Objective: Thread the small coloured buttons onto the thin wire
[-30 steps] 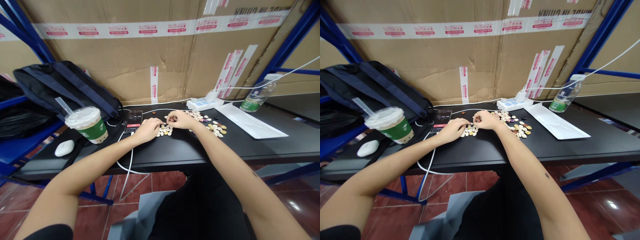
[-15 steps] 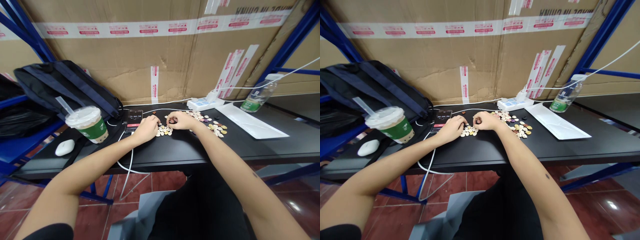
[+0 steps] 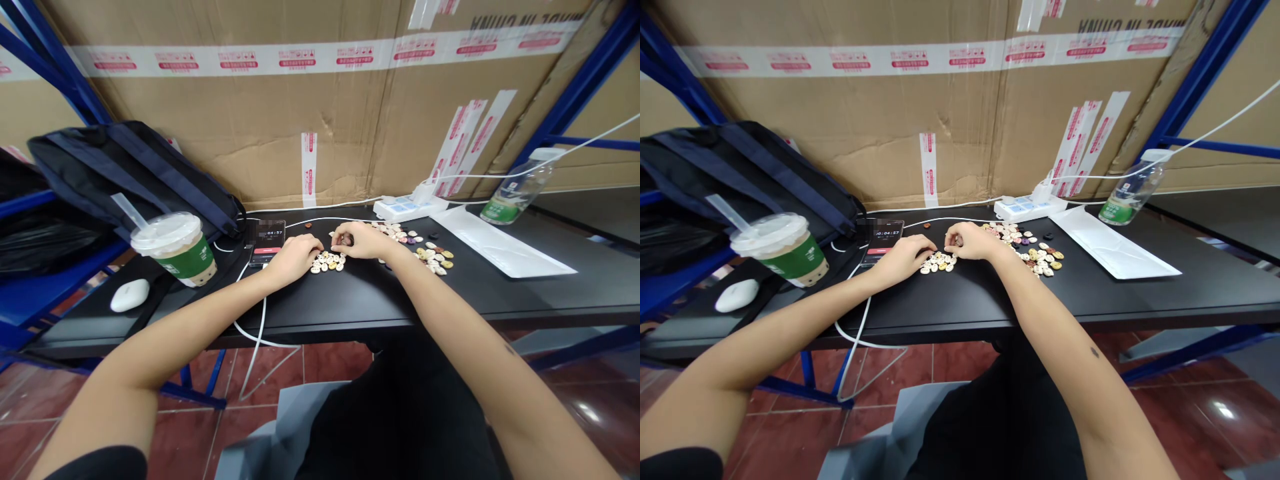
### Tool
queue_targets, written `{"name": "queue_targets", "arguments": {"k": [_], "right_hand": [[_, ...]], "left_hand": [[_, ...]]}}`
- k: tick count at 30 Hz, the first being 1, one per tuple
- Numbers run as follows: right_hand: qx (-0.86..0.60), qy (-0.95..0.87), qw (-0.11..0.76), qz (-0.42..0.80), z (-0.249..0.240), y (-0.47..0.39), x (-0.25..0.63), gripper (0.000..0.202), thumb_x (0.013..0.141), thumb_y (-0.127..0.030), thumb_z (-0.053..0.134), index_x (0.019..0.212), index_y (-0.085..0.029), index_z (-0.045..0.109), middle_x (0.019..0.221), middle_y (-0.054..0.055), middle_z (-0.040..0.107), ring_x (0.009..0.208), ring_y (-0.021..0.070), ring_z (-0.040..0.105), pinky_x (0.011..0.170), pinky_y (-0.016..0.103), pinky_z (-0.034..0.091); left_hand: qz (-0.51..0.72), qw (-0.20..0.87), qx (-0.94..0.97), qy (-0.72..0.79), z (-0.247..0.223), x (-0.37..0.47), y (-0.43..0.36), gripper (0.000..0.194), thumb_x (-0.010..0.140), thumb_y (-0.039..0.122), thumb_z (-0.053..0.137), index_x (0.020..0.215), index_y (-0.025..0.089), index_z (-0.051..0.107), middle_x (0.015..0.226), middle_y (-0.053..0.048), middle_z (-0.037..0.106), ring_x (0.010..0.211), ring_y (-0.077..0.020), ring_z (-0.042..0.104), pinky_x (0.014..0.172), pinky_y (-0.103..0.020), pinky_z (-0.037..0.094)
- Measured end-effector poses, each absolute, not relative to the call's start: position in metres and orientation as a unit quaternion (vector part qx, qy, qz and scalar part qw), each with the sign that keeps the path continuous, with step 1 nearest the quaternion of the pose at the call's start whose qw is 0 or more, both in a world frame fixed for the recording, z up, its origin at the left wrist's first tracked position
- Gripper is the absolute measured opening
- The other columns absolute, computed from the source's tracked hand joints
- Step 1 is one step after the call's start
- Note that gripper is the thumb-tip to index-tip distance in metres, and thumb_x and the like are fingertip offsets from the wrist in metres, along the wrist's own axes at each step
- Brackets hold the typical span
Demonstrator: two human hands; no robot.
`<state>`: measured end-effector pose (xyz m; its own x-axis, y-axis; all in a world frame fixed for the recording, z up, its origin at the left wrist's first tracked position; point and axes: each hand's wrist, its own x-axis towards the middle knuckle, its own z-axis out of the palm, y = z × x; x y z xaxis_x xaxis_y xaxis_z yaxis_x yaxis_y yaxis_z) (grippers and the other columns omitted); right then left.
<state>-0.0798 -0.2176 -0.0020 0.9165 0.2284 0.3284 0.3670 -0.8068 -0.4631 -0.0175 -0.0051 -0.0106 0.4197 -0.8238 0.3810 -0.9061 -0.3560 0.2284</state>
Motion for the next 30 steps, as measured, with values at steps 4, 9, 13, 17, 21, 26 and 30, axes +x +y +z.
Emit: {"name": "queue_targets", "arguments": {"k": [4,9,13,17,21,26,30], "right_hand": [[-0.932,-0.158,0.296,-0.14,-0.0062,-0.2175,-0.0754,0.013,0.08,-0.023,0.066,0.088,-0.015,0.072,0.08,0.005,0.071,0.067,0.015,0.058,0.066,0.028,0.046],[-0.912,-0.162,0.332,-0.177,-0.0074,-0.2163,-0.072,0.024,0.086,-0.028,0.061,0.099,-0.014,0.075,0.091,0.008,0.074,0.069,0.0147,0.06,0.067,0.029,0.048],[-0.903,-0.16,0.363,-0.165,-0.0036,-0.2142,-0.0738,0.022,0.086,-0.029,0.063,0.095,-0.015,0.076,0.09,0.007,0.075,0.073,0.016,0.064,0.071,0.03,0.051],[-0.879,-0.141,0.437,-0.131,-0.0005,-0.2119,-0.0766,0.017,0.084,-0.027,0.066,0.093,-0.015,0.073,0.093,0.009,0.076,0.081,0.0182,0.07,0.076,0.031,0.056],[-0.848,-0.124,0.505,-0.1,0.0,-0.2114,-0.0781,0.016,0.079,-0.026,0.073,0.091,-0.015,0.07,0.086,0.009,0.076,0.078,0.0192,0.072,0.077,0.034,0.059],[-0.834,-0.119,0.533,-0.076,-0.0011,-0.2122,-0.0776,0.02,0.075,-0.024,0.077,0.09,-0.015,0.068,0.085,0.009,0.076,0.083,0.0198,0.074,0.079,0.032,0.06],[-0.835,-0.121,0.531,-0.077,-0.0008,-0.2117,-0.0784,0.019,0.075,-0.023,0.075,0.089,-0.014,0.067,0.084,0.009,0.076,0.082,0.0193,0.074,0.077,0.031,0.059]], "left_hand": [[0.088,0.212,0.825,-0.516,-0.0125,-0.0167,-0.0046,0.023,0.094,0.012,0.05,0.103,0.018,0.07,0.104,-0.008,0.07,0.103,-0.0224,0.064,0.097,-0.039,0.05],[0.078,0.225,0.836,-0.495,-0.0161,-0.0156,-0.0044,0.026,0.094,0.013,0.049,0.111,0.017,0.068,0.11,-0.01,0.063,0.102,-0.0217,0.063,0.099,-0.04,0.049],[0.089,0.266,0.817,-0.503,-0.0177,-0.0153,-0.006,0.025,0.093,0.01,0.049,0.108,0.015,0.068,0.104,-0.009,0.06,0.094,-0.0188,0.063,0.095,-0.037,0.052],[0.106,0.314,0.798,-0.504,-0.0157,-0.016,-0.0083,0.022,0.093,0.011,0.052,0.107,0.017,0.068,0.097,-0.006,0.06,0.086,-0.017,0.061,0.092,-0.037,0.053],[0.123,0.33,0.786,-0.508,-0.0127,-0.0179,-0.0097,0.023,0.093,0.011,0.052,0.104,0.019,0.07,0.093,-0.005,0.06,0.086,-0.0174,0.061,0.089,-0.036,0.053],[0.132,0.349,0.779,-0.504,-0.0102,-0.0199,-0.0095,0.02,0.094,0.013,0.052,0.098,0.018,0.071,0.094,-0.006,0.061,0.093,-0.019,0.06,0.092,-0.036,0.053],[0.13,0.398,0.758,-0.5,-0.0097,-0.0201,-0.0095,0.015,0.095,0.016,0.052,0.094,0.016,0.067,0.096,-0.008,0.061,0.102,-0.0206,0.061,0.092,-0.036,0.054]]}}
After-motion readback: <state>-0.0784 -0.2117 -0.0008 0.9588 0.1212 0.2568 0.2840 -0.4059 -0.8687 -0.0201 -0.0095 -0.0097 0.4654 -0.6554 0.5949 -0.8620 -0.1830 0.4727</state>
